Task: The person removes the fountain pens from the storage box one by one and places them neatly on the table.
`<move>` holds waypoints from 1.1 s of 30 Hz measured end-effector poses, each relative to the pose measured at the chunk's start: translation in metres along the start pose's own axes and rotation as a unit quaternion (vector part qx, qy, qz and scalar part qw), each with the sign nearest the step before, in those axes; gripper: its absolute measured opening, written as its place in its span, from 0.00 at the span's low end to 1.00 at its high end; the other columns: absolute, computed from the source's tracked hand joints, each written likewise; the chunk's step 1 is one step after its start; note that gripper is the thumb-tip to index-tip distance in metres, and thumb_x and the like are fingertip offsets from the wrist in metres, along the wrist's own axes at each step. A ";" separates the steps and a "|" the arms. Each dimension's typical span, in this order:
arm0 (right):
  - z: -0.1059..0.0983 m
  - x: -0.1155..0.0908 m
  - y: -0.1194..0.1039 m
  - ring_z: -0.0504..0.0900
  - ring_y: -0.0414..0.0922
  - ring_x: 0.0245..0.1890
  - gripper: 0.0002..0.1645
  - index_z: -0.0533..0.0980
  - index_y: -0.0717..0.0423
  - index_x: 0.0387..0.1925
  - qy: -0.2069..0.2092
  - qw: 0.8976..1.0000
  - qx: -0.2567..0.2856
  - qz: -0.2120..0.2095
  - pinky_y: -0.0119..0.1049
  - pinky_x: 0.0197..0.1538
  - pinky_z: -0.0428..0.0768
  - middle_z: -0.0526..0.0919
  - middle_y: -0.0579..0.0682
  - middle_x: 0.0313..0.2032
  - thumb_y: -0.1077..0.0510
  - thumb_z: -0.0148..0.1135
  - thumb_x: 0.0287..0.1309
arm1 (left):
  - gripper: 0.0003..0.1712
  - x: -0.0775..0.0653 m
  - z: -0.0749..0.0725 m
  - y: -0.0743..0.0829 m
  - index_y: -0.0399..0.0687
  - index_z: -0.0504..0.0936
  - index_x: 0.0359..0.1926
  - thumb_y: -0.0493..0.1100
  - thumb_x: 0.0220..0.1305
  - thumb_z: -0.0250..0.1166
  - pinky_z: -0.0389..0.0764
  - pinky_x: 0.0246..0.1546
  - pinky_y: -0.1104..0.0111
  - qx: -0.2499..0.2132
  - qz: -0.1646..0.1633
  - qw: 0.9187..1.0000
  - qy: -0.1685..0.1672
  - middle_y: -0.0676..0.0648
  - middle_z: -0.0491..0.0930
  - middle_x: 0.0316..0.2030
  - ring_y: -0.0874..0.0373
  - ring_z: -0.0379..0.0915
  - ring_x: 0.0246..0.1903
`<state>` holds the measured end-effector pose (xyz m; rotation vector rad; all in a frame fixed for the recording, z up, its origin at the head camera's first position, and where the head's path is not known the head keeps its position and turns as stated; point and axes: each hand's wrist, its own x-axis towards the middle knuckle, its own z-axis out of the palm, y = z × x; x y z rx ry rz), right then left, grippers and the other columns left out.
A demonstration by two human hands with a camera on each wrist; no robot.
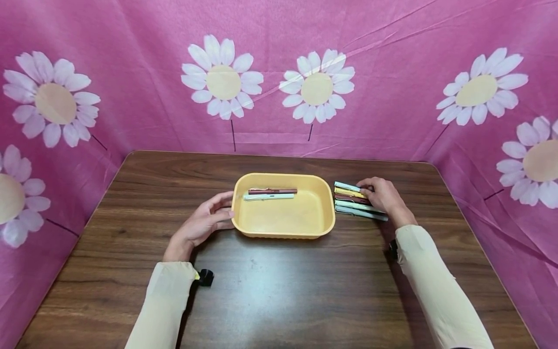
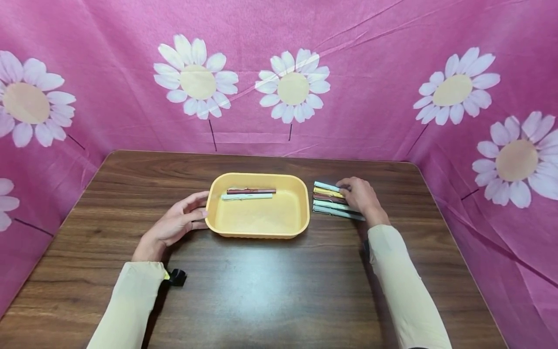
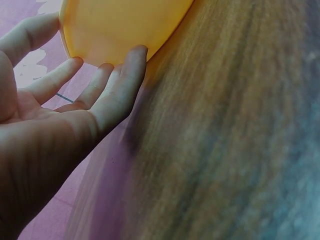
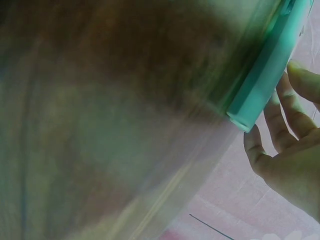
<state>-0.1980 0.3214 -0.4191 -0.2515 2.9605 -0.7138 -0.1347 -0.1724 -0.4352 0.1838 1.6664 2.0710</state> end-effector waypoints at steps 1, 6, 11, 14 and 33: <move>-0.001 0.000 0.000 0.78 0.59 0.46 0.14 0.82 0.62 0.52 0.000 1.000 0.001 0.002 0.58 0.52 0.76 0.82 0.64 0.49 0.63 0.59 0.70 | 0.37 0.000 0.000 0.000 0.34 0.55 0.76 0.29 0.71 0.57 0.84 0.51 0.57 -0.001 0.000 1.000 0.000 0.27 0.59 0.67 0.50 0.77 0.53; -0.005 0.000 -0.004 0.79 0.58 0.48 0.15 0.81 0.61 0.55 0.003 1.000 0.008 0.005 0.58 0.51 0.77 0.81 0.65 0.52 0.62 0.57 0.72 | 0.37 0.000 0.000 0.000 0.34 0.55 0.77 0.29 0.71 0.57 0.85 0.51 0.57 -0.001 0.001 1.000 0.000 0.27 0.58 0.67 0.50 0.77 0.52; -0.008 -0.003 -0.013 0.79 0.60 0.48 0.17 0.80 0.62 0.56 0.024 1.000 0.015 -0.006 0.59 0.51 0.77 0.81 0.64 0.52 0.59 0.57 0.73 | 0.37 0.001 0.000 0.000 0.34 0.55 0.77 0.29 0.71 0.57 0.84 0.51 0.58 -0.002 0.001 1.000 0.000 0.27 0.58 0.67 0.51 0.77 0.52; -0.009 -0.004 -0.021 0.80 0.60 0.49 0.17 0.81 0.62 0.55 0.048 0.998 0.024 -0.015 0.59 0.51 0.78 0.82 0.64 0.51 0.57 0.59 0.73 | 0.37 0.001 0.000 -0.001 0.33 0.54 0.76 0.28 0.71 0.57 0.84 0.51 0.57 -0.007 0.007 1.000 -0.004 0.26 0.58 0.67 0.50 0.77 0.52; -0.005 -0.005 -0.084 0.83 0.57 0.47 0.16 0.83 0.60 0.52 0.091 0.991 0.072 -0.072 0.55 0.52 0.80 0.84 0.58 0.49 0.55 0.65 0.68 | 0.37 0.001 -0.001 -0.003 0.32 0.54 0.76 0.27 0.70 0.56 0.84 0.51 0.56 -0.009 0.014 1.000 -0.007 0.26 0.57 0.67 0.49 0.77 0.52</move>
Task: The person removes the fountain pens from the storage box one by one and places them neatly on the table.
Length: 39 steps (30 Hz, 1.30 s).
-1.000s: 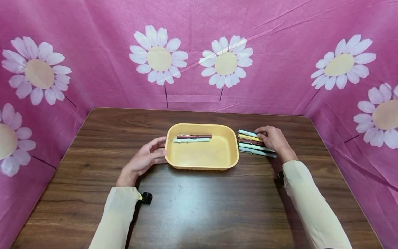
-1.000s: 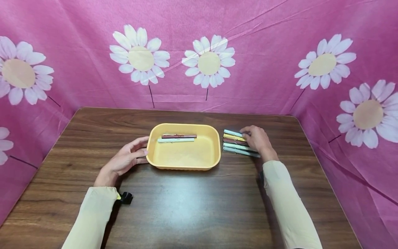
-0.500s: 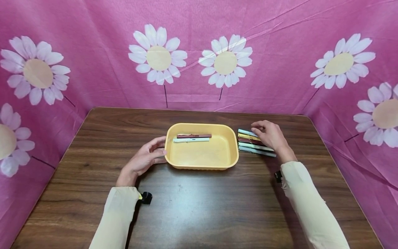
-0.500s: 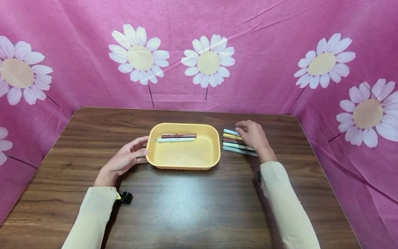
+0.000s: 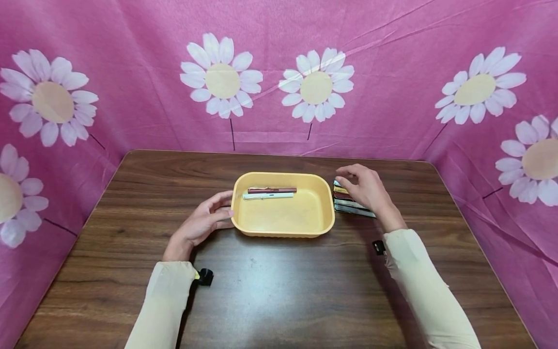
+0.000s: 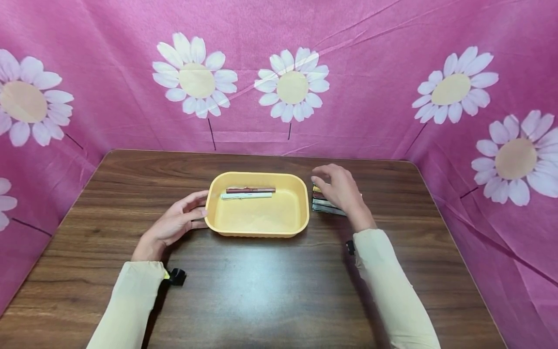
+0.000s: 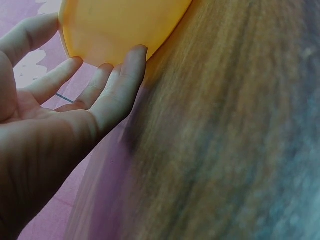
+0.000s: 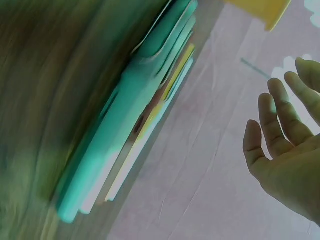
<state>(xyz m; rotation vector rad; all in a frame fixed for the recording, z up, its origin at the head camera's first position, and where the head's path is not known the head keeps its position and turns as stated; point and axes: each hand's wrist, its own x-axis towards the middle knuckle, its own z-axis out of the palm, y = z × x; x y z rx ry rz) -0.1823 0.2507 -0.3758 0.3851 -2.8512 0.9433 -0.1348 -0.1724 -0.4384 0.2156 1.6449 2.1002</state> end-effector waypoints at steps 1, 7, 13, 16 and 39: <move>0.002 0.001 -0.003 0.83 0.57 0.47 0.16 0.83 0.60 0.51 -0.001 1.000 0.004 -0.005 0.56 0.52 0.80 0.84 0.58 0.49 0.55 0.65 0.68 | 0.37 0.000 0.000 0.000 0.32 0.54 0.76 0.27 0.71 0.56 0.84 0.51 0.56 0.001 -0.001 1.000 0.001 0.26 0.58 0.67 0.50 0.77 0.52; 0.012 0.004 -0.018 0.81 0.58 0.49 0.16 0.83 0.60 0.52 0.003 1.000 0.021 -0.021 0.57 0.53 0.79 0.84 0.58 0.50 0.55 0.66 0.67 | 0.37 0.000 -0.001 0.001 0.33 0.55 0.76 0.28 0.71 0.57 0.84 0.51 0.57 0.006 0.001 1.000 0.003 0.26 0.58 0.67 0.50 0.76 0.52; 0.021 0.006 -0.026 0.80 0.56 0.52 0.18 0.83 0.60 0.52 -0.005 0.999 0.029 -0.020 0.55 0.55 0.79 0.84 0.57 0.50 0.54 0.67 0.67 | 0.37 0.000 0.000 0.000 0.33 0.55 0.76 0.28 0.70 0.57 0.85 0.51 0.57 0.004 0.000 1.000 0.004 0.27 0.58 0.67 0.49 0.76 0.52; 0.026 0.006 -0.029 0.80 0.55 0.49 0.18 0.83 0.60 0.51 -0.008 0.999 0.032 -0.031 0.53 0.53 0.79 0.84 0.57 0.49 0.53 0.68 0.65 | 0.37 0.000 0.000 0.000 0.33 0.54 0.76 0.28 0.70 0.57 0.85 0.51 0.57 0.005 -0.002 1.000 0.005 0.27 0.58 0.67 0.49 0.76 0.52; 0.061 0.016 -0.059 0.78 0.54 0.59 0.26 0.82 0.61 0.55 -0.045 0.996 0.053 -0.055 0.50 0.65 0.73 0.84 0.58 0.54 0.50 0.72 0.61 | 0.37 0.000 0.000 0.000 0.34 0.54 0.77 0.28 0.71 0.57 0.85 0.51 0.58 0.005 -0.009 1.000 0.005 0.27 0.58 0.68 0.47 0.74 0.54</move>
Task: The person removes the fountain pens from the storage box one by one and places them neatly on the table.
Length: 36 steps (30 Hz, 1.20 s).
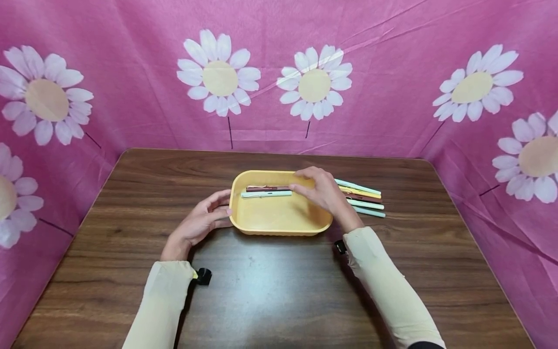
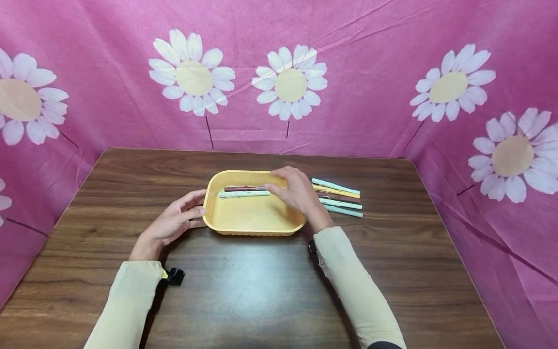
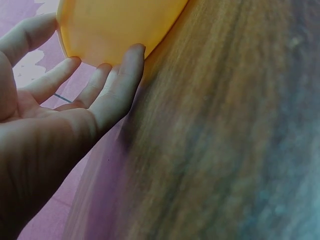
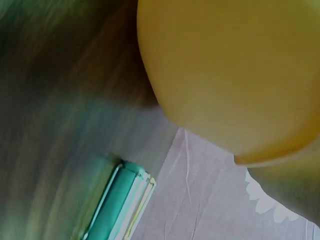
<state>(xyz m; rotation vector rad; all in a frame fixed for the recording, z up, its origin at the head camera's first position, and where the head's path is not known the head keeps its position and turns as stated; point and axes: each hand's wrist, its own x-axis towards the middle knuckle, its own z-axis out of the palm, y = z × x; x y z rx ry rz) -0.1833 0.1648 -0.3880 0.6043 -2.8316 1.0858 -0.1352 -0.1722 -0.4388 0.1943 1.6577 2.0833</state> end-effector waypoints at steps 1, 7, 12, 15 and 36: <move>0.001 0.001 -0.001 0.78 0.54 0.58 0.26 0.82 0.61 0.55 -0.001 1.000 0.003 0.002 0.50 0.65 0.74 0.84 0.57 0.54 0.49 0.72 0.61 | 0.37 0.000 0.000 0.000 0.34 0.54 0.77 0.28 0.71 0.57 0.84 0.51 0.58 -0.001 0.000 1.000 0.000 0.27 0.58 0.68 0.47 0.74 0.54; 0.008 0.004 -0.003 0.78 0.53 0.57 0.28 0.82 0.58 0.56 -0.013 1.000 0.006 0.021 0.50 0.63 0.75 0.83 0.55 0.54 0.47 0.73 0.60 | 0.37 0.001 0.001 0.001 0.34 0.54 0.77 0.28 0.71 0.56 0.84 0.52 0.58 -0.002 0.001 1.000 -0.001 0.27 0.57 0.68 0.47 0.74 0.55; 0.016 0.008 -0.005 0.79 0.51 0.54 0.29 0.82 0.56 0.57 -0.028 0.999 0.002 0.042 0.49 0.58 0.78 0.84 0.53 0.53 0.45 0.74 0.58 | 0.37 0.001 0.000 0.000 0.34 0.54 0.77 0.29 0.71 0.57 0.84 0.51 0.58 0.001 0.001 1.000 -0.003 0.27 0.57 0.68 0.47 0.74 0.55; 0.021 0.011 -0.005 0.79 0.51 0.52 0.29 0.82 0.56 0.56 -0.035 0.998 -0.002 0.045 0.47 0.56 0.78 0.84 0.52 0.52 0.46 0.75 0.57 | 0.37 0.001 0.000 -0.001 0.35 0.54 0.77 0.29 0.72 0.57 0.84 0.51 0.58 0.002 0.002 1.000 -0.003 0.27 0.58 0.68 0.47 0.73 0.55; 0.044 0.019 -0.017 0.81 0.47 0.53 0.25 0.84 0.53 0.53 -0.081 0.996 -0.036 0.023 0.42 0.59 0.77 0.85 0.49 0.52 0.42 0.70 0.62 | 0.37 0.001 0.001 0.000 0.34 0.53 0.77 0.28 0.71 0.57 0.84 0.51 0.58 -0.004 0.000 1.000 -0.004 0.27 0.57 0.68 0.48 0.74 0.54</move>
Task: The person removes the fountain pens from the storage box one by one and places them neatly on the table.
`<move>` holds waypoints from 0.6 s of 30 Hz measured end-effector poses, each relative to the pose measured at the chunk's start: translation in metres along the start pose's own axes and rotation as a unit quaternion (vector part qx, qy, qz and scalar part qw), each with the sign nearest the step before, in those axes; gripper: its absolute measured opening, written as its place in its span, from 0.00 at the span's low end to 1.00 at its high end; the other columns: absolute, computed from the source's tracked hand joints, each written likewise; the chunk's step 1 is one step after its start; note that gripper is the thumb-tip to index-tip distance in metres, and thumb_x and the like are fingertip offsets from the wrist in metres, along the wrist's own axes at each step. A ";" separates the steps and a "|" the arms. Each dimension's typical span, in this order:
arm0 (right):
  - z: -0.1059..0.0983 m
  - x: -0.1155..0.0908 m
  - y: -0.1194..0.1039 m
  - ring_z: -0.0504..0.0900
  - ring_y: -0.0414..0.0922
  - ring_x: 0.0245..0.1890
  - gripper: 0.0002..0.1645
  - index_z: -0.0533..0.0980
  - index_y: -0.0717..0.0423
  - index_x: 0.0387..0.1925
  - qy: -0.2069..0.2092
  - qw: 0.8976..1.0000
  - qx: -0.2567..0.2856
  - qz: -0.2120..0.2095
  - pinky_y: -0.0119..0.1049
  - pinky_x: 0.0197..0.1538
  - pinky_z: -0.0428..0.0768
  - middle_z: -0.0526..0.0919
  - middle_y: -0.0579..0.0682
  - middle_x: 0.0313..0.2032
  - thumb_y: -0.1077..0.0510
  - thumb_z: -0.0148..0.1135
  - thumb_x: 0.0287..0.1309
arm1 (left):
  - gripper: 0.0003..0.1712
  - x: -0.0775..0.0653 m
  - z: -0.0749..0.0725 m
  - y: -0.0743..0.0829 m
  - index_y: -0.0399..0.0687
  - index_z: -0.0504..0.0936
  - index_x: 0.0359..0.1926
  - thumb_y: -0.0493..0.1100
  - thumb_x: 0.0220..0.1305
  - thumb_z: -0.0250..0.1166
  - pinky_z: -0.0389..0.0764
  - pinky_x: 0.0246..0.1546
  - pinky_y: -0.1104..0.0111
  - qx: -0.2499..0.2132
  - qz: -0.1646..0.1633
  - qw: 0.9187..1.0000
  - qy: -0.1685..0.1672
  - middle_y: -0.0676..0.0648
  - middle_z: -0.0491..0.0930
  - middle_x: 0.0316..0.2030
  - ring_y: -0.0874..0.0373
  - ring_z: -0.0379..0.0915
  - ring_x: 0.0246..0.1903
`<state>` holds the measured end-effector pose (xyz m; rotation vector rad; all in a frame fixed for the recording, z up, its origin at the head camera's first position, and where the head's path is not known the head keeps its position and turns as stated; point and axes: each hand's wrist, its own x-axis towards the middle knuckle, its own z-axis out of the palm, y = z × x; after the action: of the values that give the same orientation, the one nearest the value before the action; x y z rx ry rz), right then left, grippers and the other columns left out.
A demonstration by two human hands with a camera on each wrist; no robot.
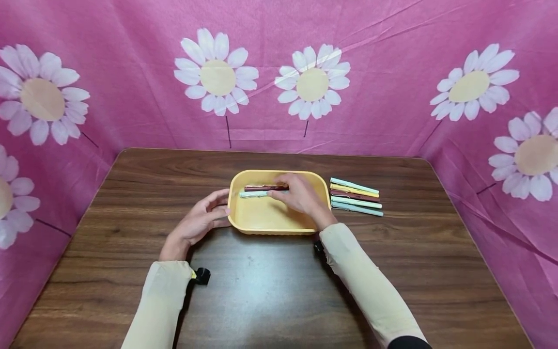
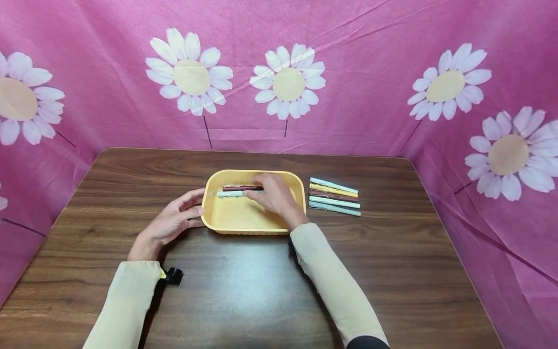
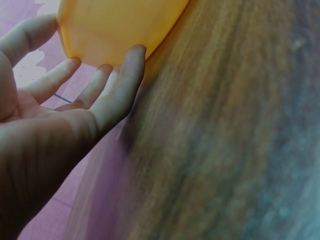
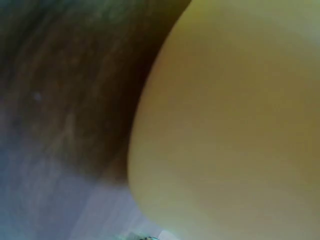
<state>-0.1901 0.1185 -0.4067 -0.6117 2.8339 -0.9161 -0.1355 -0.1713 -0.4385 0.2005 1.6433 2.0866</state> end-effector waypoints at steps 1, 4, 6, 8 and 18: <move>0.001 0.001 -0.001 0.81 0.47 0.53 0.24 0.84 0.54 0.53 -0.002 1.000 -0.007 -0.008 0.42 0.59 0.77 0.86 0.49 0.52 0.43 0.70 0.62 | 0.37 0.000 0.000 0.000 0.34 0.54 0.77 0.28 0.71 0.57 0.84 0.51 0.59 0.001 0.000 1.000 0.001 0.27 0.57 0.68 0.48 0.74 0.54; 0.004 0.004 -0.002 0.82 0.47 0.50 0.21 0.84 0.54 0.51 -0.012 1.000 -0.015 -0.024 0.42 0.58 0.78 0.86 0.49 0.50 0.45 0.70 0.63 | 0.37 -0.001 0.000 0.001 0.34 0.54 0.77 0.28 0.71 0.57 0.84 0.51 0.59 0.003 -0.002 1.000 0.001 0.27 0.57 0.68 0.49 0.74 0.54; 0.005 0.006 -0.002 0.82 0.46 0.47 0.19 0.85 0.53 0.49 -0.020 0.999 -0.016 -0.027 0.41 0.55 0.79 0.87 0.48 0.48 0.46 0.70 0.63 | 0.37 -0.001 0.000 0.001 0.35 0.54 0.77 0.29 0.71 0.57 0.84 0.51 0.59 0.004 -0.004 1.000 -0.001 0.27 0.57 0.68 0.49 0.75 0.54; 0.005 0.007 -0.003 0.81 0.44 0.44 0.18 0.85 0.52 0.48 -0.027 0.999 -0.014 -0.022 0.40 0.52 0.79 0.87 0.47 0.47 0.47 0.70 0.63 | 0.37 0.000 0.000 0.001 0.35 0.54 0.77 0.29 0.71 0.57 0.84 0.51 0.58 0.004 -0.004 1.000 -0.003 0.27 0.57 0.68 0.49 0.75 0.54; 0.011 0.013 -0.005 0.80 0.45 0.43 0.20 0.86 0.53 0.50 -0.051 0.998 -0.037 -0.021 0.39 0.49 0.78 0.87 0.48 0.46 0.47 0.72 0.61 | 0.37 -0.001 -0.001 0.001 0.34 0.53 0.77 0.28 0.71 0.57 0.84 0.51 0.59 0.003 0.001 1.000 -0.001 0.27 0.57 0.68 0.51 0.76 0.52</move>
<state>-0.1980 0.1039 -0.4129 -0.7093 2.7848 -0.7655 -0.1351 -0.1729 -0.4374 0.2071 1.6489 2.0818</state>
